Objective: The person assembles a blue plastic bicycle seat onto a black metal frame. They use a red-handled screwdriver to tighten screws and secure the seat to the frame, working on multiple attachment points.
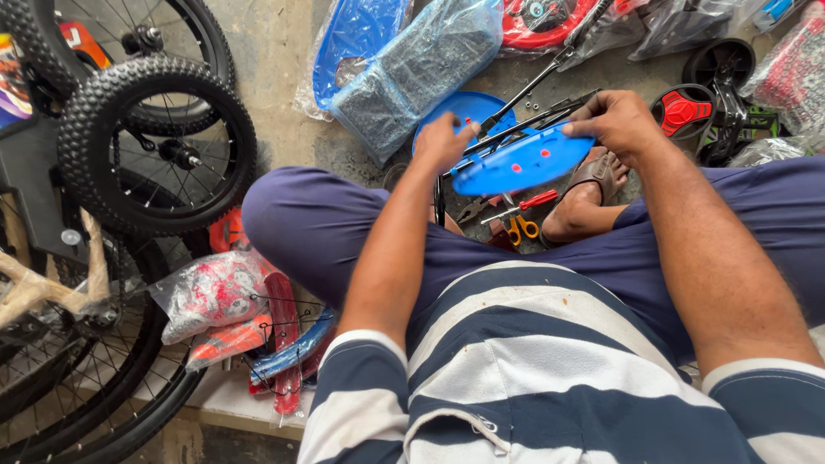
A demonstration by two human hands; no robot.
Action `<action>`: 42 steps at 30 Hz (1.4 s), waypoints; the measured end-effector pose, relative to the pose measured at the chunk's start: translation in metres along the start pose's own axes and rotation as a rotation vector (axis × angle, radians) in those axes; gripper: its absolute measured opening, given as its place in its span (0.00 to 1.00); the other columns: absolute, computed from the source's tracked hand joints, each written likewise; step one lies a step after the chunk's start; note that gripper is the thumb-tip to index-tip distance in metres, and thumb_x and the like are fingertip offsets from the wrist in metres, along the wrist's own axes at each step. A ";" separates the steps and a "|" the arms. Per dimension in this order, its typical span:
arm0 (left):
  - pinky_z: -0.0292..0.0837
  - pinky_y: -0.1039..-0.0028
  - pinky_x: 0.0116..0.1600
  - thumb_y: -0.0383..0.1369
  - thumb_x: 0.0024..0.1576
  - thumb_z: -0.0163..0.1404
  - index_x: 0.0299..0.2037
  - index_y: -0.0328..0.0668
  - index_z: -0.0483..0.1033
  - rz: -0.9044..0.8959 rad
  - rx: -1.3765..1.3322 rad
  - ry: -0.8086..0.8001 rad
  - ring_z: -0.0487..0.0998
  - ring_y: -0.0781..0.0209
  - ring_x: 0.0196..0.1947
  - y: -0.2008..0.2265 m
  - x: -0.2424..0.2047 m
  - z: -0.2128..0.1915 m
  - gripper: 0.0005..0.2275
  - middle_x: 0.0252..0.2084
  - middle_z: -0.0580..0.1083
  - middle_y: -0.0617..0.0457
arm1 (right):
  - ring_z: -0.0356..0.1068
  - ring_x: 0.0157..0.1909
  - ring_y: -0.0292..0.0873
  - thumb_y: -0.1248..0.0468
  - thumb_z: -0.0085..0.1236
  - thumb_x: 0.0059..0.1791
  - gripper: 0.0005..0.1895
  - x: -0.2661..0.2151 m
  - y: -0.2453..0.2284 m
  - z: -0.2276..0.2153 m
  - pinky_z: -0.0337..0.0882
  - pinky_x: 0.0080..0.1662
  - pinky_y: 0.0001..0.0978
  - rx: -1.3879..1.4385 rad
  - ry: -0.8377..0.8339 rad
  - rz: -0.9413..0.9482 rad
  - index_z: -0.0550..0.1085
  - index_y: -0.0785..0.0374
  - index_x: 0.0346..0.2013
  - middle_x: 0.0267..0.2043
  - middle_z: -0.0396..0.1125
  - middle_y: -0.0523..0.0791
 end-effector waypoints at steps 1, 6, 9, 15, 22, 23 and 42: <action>0.69 0.55 0.55 0.56 0.56 0.51 0.53 0.35 0.76 -0.033 0.132 -0.011 0.77 0.41 0.52 -0.013 0.007 0.011 0.29 0.50 0.76 0.36 | 0.72 0.38 0.40 0.67 0.73 0.42 0.16 -0.001 -0.003 0.003 0.74 0.41 0.32 -0.062 -0.019 -0.026 0.78 0.69 0.41 0.39 0.75 0.49; 0.71 0.55 0.58 0.53 0.62 0.47 0.52 0.30 0.80 -0.095 0.124 -0.323 0.78 0.39 0.55 -0.053 0.025 0.081 0.27 0.53 0.77 0.34 | 0.73 0.45 0.39 0.70 0.72 0.40 0.19 -0.006 -0.011 0.006 0.76 0.45 0.31 -0.079 -0.054 -0.071 0.78 0.67 0.44 0.47 0.73 0.49; 0.72 0.58 0.58 0.47 0.57 0.55 0.53 0.31 0.77 -0.075 0.027 -0.263 0.78 0.42 0.55 -0.055 0.034 0.078 0.24 0.53 0.77 0.35 | 0.73 0.47 0.38 0.70 0.71 0.41 0.19 -0.004 -0.008 0.004 0.76 0.47 0.31 -0.038 -0.047 -0.083 0.77 0.67 0.45 0.48 0.73 0.49; 0.75 0.64 0.53 0.34 0.48 0.65 0.56 0.35 0.76 -0.178 -0.247 -0.105 0.80 0.49 0.51 -0.054 0.022 0.047 0.24 0.52 0.77 0.40 | 0.72 0.43 0.43 0.69 0.70 0.43 0.19 0.003 0.023 0.002 0.75 0.44 0.35 -0.066 0.000 0.068 0.77 0.66 0.48 0.45 0.73 0.50; 0.78 0.69 0.51 0.21 0.45 0.58 0.57 0.39 0.76 -0.094 -0.573 -0.049 0.82 0.57 0.48 -0.042 0.012 0.036 0.25 0.50 0.80 0.44 | 0.72 0.43 0.42 0.69 0.69 0.43 0.18 0.008 0.037 0.007 0.73 0.43 0.35 -0.286 0.104 -0.006 0.79 0.65 0.47 0.45 0.73 0.51; 0.78 0.69 0.52 0.22 0.46 0.59 0.56 0.38 0.76 -0.096 -0.601 -0.067 0.82 0.57 0.48 -0.042 0.012 0.038 0.24 0.50 0.80 0.45 | 0.73 0.42 0.42 0.69 0.69 0.44 0.16 0.010 0.039 0.004 0.73 0.43 0.36 -0.292 0.124 0.005 0.80 0.65 0.46 0.43 0.73 0.52; 0.78 0.78 0.35 0.40 0.62 0.54 0.43 0.31 0.74 -0.256 -0.955 -0.469 0.80 0.65 0.30 -0.004 -0.031 0.071 0.15 0.34 0.75 0.51 | 0.74 0.41 0.41 0.69 0.65 0.46 0.10 0.026 0.060 -0.022 0.74 0.43 0.35 -0.274 0.213 0.024 0.81 0.63 0.42 0.39 0.75 0.49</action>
Point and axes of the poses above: each hand's wrist, its own x-axis towards the middle knuckle, its own z-axis out of the palm, y = z × x, the point moved 10 cm from there along x, towards the middle knuckle
